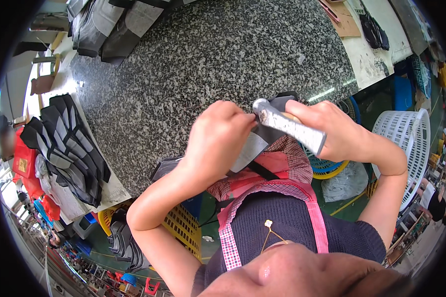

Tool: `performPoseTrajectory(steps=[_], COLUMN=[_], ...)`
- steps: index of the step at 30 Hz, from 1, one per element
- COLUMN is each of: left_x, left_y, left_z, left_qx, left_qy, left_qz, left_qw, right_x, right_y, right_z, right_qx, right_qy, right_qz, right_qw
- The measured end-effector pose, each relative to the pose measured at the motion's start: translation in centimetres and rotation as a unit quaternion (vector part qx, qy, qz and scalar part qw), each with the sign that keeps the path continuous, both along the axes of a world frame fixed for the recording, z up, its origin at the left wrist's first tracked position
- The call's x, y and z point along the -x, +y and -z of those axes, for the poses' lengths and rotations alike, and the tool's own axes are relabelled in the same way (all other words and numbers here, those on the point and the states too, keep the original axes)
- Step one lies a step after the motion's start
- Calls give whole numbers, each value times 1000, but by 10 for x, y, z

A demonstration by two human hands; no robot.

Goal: Flattening and pressing shoe upper components using a hammer at a workbench.

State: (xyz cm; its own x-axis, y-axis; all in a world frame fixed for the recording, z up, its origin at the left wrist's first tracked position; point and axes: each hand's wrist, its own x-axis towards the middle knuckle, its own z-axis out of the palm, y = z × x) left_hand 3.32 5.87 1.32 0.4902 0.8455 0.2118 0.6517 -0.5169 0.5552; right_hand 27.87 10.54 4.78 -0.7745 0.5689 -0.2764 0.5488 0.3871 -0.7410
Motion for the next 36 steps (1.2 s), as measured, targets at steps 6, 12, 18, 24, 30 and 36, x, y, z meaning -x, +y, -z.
performPoseTrajectory(steps=[6, 12, 18, 24, 30, 36], left_x=[3, 12, 21, 15, 8, -20], left_y=[-15, -5, -26, -26, -8, 35], left_z=[-6, -5, -5, -8, 2, 13], left_qx=[28, 111, 22, -46, -17, -66], left_qy=[28, -51, 26, 96, 30, 15], left_qz=[-2, -32, 9, 50, 11, 19], left_qw=[999, 992, 999, 993, 999, 998], right_x=[-4, 10, 11, 11, -15, -4], right_y=[6, -12, -4, -10, 0, -6], right_z=[2, 4, -2, -5, 2, 1], right_qx=[-50, -32, -4, -39, -143, -79], right_qy=[77, -1, 23, 20, 108, 32], right_qz=[44, -19, 42, -59, 175, 168], right_qw=[995, 999, 999, 997, 968, 982])
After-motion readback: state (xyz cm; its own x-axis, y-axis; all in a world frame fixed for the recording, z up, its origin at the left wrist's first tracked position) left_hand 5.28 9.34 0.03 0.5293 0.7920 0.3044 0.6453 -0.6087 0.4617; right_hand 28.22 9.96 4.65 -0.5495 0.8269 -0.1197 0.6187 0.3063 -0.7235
